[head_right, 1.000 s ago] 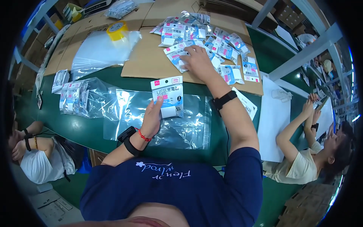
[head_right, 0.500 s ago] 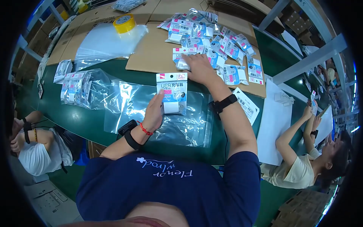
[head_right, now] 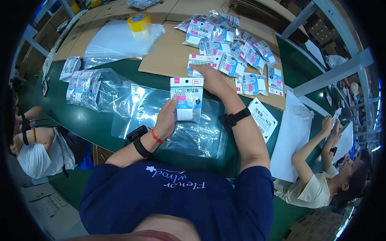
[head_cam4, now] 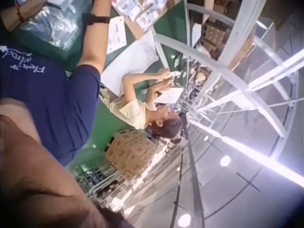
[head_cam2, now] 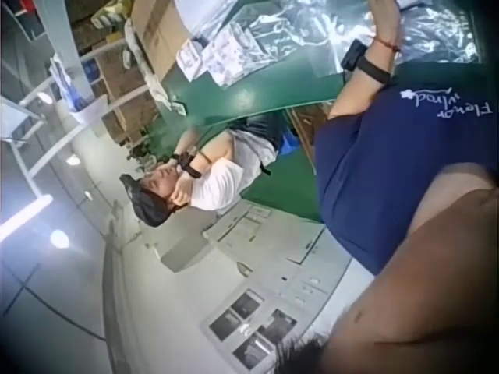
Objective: Placing multiple individual product packets into larger plastic bags at an assembly station.
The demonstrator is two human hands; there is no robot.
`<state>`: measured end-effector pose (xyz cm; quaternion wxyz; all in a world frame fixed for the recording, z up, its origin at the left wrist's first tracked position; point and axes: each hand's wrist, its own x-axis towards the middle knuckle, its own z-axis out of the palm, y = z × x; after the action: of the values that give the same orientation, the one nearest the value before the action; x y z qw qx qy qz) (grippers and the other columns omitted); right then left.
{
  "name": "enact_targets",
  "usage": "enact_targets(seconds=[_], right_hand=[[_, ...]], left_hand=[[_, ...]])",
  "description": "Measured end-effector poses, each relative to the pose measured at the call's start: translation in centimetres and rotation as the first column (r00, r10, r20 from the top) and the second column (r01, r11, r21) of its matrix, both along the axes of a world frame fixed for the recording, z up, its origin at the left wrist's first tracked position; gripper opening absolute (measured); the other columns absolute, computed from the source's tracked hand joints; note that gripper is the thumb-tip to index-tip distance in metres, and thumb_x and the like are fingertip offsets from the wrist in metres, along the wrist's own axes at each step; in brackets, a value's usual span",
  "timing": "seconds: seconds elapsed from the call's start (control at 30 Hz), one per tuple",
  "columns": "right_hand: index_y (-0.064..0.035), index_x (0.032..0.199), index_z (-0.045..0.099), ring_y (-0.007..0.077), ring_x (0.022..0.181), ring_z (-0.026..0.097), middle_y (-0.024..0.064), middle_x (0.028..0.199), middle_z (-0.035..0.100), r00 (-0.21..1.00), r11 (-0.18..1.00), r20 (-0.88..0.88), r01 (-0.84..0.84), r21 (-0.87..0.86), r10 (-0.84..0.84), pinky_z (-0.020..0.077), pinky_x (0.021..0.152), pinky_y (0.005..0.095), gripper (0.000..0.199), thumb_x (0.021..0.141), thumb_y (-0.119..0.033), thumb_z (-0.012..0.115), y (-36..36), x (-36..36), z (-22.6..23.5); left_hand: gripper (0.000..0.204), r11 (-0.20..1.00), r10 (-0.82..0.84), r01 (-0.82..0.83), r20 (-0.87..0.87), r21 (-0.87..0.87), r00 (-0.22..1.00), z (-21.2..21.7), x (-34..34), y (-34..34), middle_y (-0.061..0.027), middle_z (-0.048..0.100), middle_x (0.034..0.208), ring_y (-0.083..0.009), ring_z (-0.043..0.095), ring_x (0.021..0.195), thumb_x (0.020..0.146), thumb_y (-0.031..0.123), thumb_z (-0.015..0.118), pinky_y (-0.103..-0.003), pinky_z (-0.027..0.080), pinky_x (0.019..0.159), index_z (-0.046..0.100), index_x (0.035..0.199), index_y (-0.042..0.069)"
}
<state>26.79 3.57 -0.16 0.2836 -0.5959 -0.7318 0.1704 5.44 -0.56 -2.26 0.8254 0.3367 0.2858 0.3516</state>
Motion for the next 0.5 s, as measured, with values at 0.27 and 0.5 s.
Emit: enact_targets(seconds=[0.27,0.5], right_hand=[[-0.0104,0.13,0.053,0.0317,0.111,0.057,0.0161,0.122,0.059,0.957,0.966,-0.255,0.185,0.183,-0.135,0.0412,0.098,0.0385,0.055,0.077,-0.014,0.069,-4.2,-2.7,5.5],[-0.0033,0.143,0.031,0.0364,0.132,0.035,0.0196,0.143,0.037,0.977,0.982,0.191,-0.121,0.145,0.092,0.0258,0.11,0.0432,0.073,0.081,-0.018,0.067,-9.5,-6.6,3.9]], left_hand=[[0.048,0.999,-0.022,0.022,-0.001,-0.047,1.0,-0.2,-0.4,0.5,-0.0115,0.058,0.119,-0.0193,0.059,0.106,0.101,0.037,0.039,-0.034,0.045,0.094,0.046,0.127,-0.002],[0.044,0.982,-0.055,0.09,0.206,-0.165,0.977,2.3,-0.3,0.4,-0.0104,0.058,0.118,-0.0186,0.058,0.106,0.099,0.032,0.045,-0.033,0.045,0.094,0.044,0.13,0.0]])
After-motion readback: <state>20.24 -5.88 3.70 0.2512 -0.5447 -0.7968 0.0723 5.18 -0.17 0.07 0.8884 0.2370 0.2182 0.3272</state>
